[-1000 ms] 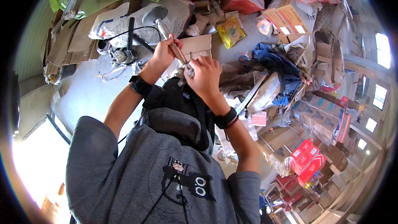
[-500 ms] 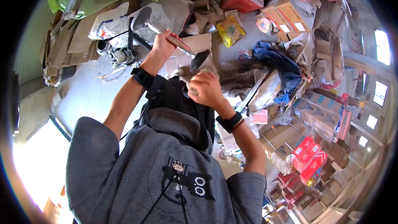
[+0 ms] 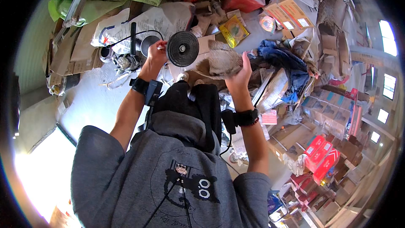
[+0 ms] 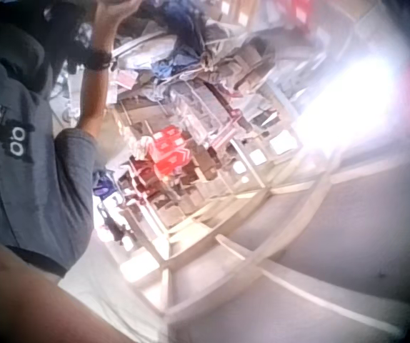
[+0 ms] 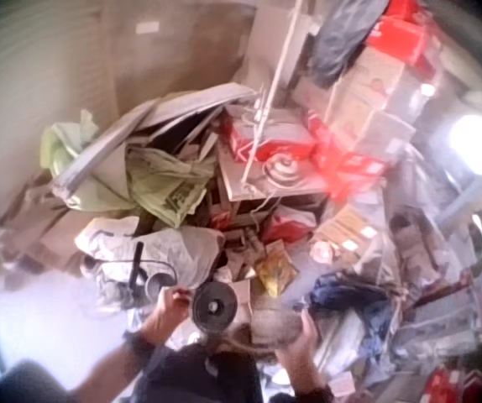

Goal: The person wipes a metal lamp base and a circular glass component using a cloth, then places the glass component onto a red box.

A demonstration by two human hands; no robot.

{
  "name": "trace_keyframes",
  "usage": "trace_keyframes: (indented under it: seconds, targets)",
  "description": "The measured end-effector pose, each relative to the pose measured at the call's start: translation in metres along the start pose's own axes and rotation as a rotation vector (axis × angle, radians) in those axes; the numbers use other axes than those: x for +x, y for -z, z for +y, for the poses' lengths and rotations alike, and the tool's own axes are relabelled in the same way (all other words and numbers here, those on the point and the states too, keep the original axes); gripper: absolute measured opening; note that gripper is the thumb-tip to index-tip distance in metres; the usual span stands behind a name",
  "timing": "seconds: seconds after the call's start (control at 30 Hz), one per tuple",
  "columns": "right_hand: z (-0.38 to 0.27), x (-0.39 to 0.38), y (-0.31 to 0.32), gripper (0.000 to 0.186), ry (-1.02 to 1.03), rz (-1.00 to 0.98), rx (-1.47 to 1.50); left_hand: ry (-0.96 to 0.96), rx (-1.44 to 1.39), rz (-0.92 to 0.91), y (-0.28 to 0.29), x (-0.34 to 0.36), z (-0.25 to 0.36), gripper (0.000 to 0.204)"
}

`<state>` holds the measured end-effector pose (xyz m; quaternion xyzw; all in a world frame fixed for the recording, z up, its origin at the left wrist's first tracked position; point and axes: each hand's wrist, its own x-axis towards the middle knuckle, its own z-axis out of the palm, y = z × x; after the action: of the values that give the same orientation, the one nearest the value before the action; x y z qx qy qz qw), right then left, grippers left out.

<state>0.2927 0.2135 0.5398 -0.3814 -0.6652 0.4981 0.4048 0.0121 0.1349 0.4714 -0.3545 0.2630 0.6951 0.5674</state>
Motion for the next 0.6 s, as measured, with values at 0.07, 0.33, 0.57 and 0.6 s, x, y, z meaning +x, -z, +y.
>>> trace_keyframes:
  seconds: [0.07, 0.33, 0.57, 0.6]
  targets:
    - [-0.034, 0.014, -0.020, 0.047, -0.395, 0.062, 0.778, 0.028, -0.079, -0.023, 0.004, 0.001, -0.003, 0.014]
    - [-0.072, 0.022, -0.077, 0.042, 0.028, -0.176, -0.062, -0.041, -0.217, -0.094, -0.001, -0.012, -0.034, 0.027]
    - [-0.078, 0.038, -0.083, 0.030, 0.120, -0.097, -0.088, -0.031, -0.071, -0.088, -0.010, -0.042, -0.051, 0.021]
    - [-0.086, 0.040, -0.084, 0.026, 0.061, -0.124, -0.096, 0.048, -0.158, -0.111, -0.005, -0.036, -0.049, 0.023]
